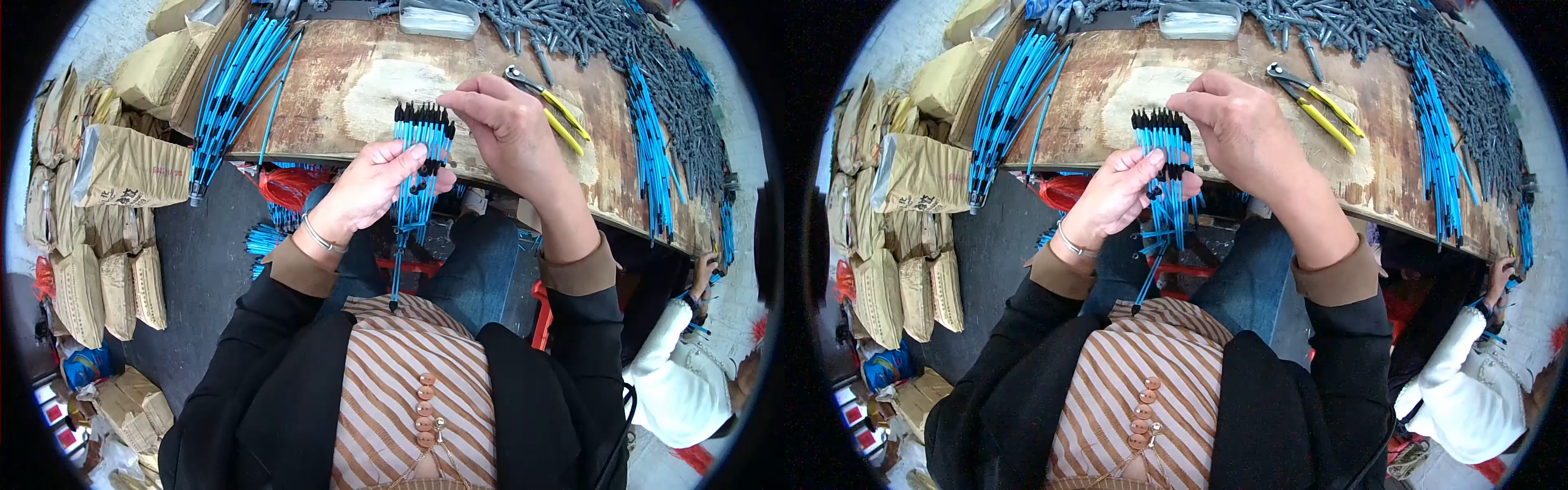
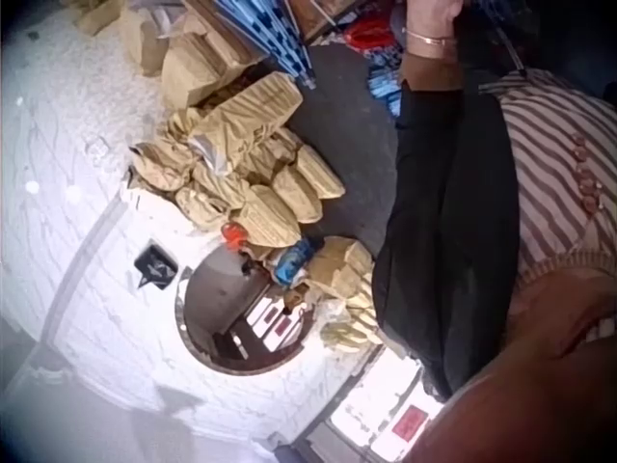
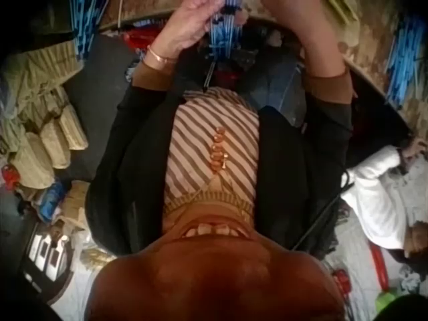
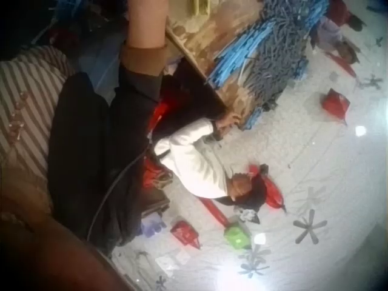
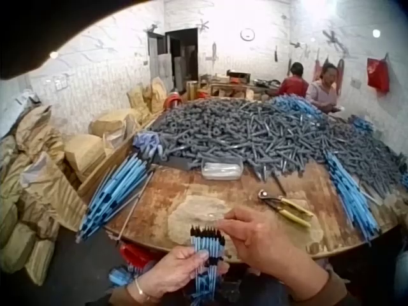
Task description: Assembling industrial components by gathering blue rods and inserting them into a black housing, then using pliers to secure the assembly.
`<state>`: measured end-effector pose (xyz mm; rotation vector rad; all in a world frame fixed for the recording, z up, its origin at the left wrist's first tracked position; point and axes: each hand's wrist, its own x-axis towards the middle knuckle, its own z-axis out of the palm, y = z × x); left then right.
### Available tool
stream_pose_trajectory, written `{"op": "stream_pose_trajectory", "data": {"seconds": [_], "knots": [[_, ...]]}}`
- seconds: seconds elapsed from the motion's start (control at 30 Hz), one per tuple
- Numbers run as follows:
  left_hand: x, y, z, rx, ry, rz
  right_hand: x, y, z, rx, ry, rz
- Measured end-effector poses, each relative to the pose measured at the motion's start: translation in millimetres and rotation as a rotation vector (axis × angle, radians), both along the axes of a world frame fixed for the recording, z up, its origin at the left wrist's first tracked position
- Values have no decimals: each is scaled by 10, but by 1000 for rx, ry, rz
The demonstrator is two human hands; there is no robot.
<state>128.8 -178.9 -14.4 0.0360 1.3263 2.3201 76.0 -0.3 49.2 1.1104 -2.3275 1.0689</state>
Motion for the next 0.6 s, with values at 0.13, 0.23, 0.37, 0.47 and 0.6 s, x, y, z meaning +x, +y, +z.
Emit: {"op": "stream_pose_trajectory", "data": {"seconds": [0.13, 0.23, 0.37, 0.47, 0.6], "knots": [[0, 7, -12, 15, 16, -9, 25, 0, 7, 12, -3, -17], [13, 11, 10, 37, -7, -1, 32, 11, -2, -1, -45, -16], [12, 17, 32, 61, -32, 3, 37, 24, -17, -12, -78, -16], [12, 18, 40, 61, -44, -1, 44, 28, -28, -17, -57, -11], [19, 22, 33, 81, -41, 5, 49, 40, -36, 41, -10, -40]]}}
